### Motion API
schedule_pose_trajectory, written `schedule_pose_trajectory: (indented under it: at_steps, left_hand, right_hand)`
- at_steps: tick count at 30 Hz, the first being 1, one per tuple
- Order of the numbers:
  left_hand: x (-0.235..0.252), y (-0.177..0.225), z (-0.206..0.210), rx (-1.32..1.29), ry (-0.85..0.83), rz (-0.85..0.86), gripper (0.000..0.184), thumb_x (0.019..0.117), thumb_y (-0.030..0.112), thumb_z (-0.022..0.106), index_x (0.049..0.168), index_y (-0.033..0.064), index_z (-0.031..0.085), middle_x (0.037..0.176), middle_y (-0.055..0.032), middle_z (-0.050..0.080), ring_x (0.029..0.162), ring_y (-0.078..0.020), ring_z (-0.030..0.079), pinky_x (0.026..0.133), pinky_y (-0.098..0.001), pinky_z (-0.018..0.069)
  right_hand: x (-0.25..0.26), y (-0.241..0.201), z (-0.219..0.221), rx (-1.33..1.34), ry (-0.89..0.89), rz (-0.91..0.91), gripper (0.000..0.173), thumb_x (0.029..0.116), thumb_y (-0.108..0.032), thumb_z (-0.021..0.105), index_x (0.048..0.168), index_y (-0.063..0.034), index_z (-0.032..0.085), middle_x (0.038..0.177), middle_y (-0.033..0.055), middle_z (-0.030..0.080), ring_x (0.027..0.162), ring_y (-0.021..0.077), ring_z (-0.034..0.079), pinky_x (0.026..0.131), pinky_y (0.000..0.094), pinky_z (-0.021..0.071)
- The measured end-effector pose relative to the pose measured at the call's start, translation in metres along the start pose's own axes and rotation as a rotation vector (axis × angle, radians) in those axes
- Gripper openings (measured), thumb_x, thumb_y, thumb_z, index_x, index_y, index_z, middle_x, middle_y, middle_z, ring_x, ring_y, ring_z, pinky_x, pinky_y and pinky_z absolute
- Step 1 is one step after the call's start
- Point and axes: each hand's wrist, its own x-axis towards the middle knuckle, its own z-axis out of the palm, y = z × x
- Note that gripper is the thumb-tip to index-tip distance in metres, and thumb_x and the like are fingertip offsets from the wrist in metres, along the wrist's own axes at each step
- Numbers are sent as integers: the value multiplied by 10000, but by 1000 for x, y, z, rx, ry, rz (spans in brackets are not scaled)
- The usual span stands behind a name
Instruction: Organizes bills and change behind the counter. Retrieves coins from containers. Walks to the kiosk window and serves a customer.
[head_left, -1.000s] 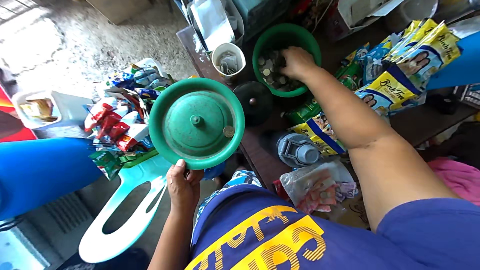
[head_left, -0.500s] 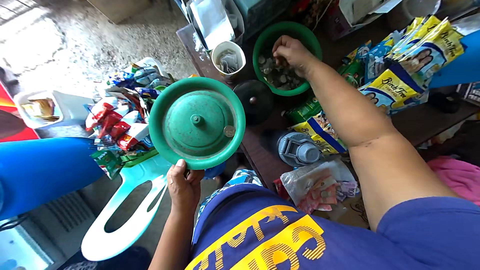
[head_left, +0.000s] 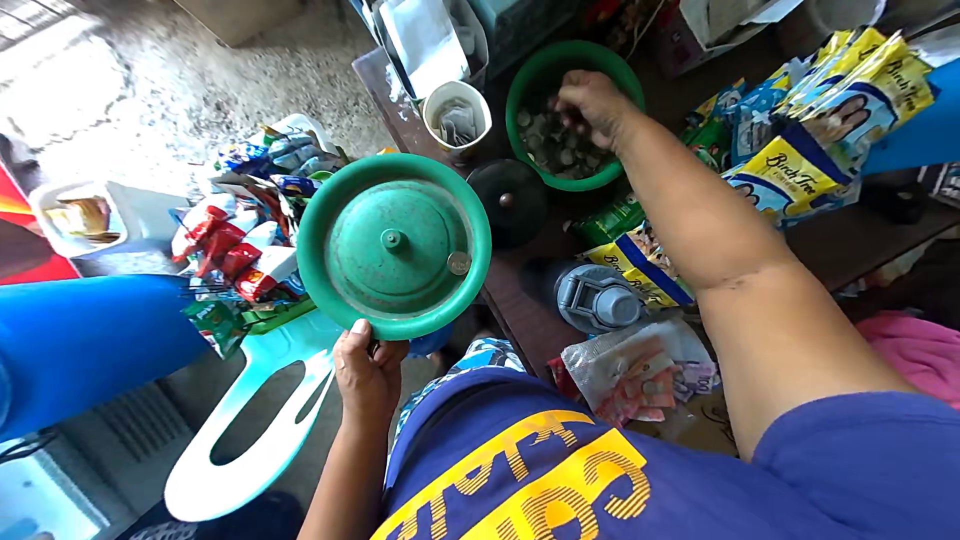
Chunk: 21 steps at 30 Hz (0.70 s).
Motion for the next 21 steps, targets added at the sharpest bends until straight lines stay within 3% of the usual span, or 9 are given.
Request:
schedule_pose_trajectory:
  at_steps: [2,4,5,7,9,14,18,19,21]
  left_hand:
    - [0,0,0,1,-5,-1,322,990,397,601,703,249,610,531,147,447,466,44,419,473,-130,359]
    - [1,-1,1,-3,-13,-2,329,988,402,606,697,248,606,530,145,444,465,42,418,475,-130,360]
    - [1,-1,2,-6,-15,-1,329,988,401,606,698,246,606,531,144,446,465,43,419,475,-129,361]
    - [1,-1,3,-4,-18,-1,332,993,393,603,698,242,613,530,142,449,464,43,421,473,-128,361]
    - [1,0,5,8,-16,-8,333,997,381,585,693,246,611,530,143,452,464,44,420,471,-128,356]
    - [3,2,10,32,-26,-11,313,975,419,629,709,254,625,539,146,463,474,48,424,474,-126,355]
    - [5,3,14,34,-31,-11,308,961,447,652,728,248,626,542,143,460,474,43,423,479,-128,358]
    - [5,3,15,32,-32,-10,306,961,444,651,732,243,623,542,141,459,473,42,423,478,-129,359]
    - [5,4,17,32,-41,-12,303,963,446,652,736,248,621,543,143,465,474,45,425,477,-128,363]
  right_hand:
    - [-3,-2,-3,188,9,36,67,958,-47,506,992,-105,514,799,-24,627,594,30,560,509,170,439]
    - [-4,-2,-1,35,-10,-35,133,970,-90,512,1100,-74,539,816,2,637,634,59,572,554,215,455]
    - [-4,-3,1,-140,-12,-105,205,995,-134,528,1167,-44,592,892,43,669,702,100,595,629,281,486]
    - [-2,-6,9,-544,-23,-199,310,1009,-198,577,1267,-57,675,1125,186,717,1005,329,695,890,567,535]
    - [-2,-9,19,-851,-31,-226,290,995,-156,604,1260,-75,690,1164,276,694,1105,502,654,908,724,463]
    - [0,-6,26,-1095,-14,-401,204,1011,-19,514,1087,37,695,1067,292,698,981,518,677,804,693,491]
    - [0,-8,15,-912,8,-363,271,1032,-166,531,1188,-19,697,1192,257,694,1113,488,660,892,717,474]
    - [-1,-11,12,-786,33,-321,300,1025,-202,530,1206,-19,685,1180,240,696,1115,447,665,918,685,483]
    - [-9,-13,4,-445,98,-277,282,1017,-175,471,1133,8,652,1006,164,683,913,284,666,824,491,524]
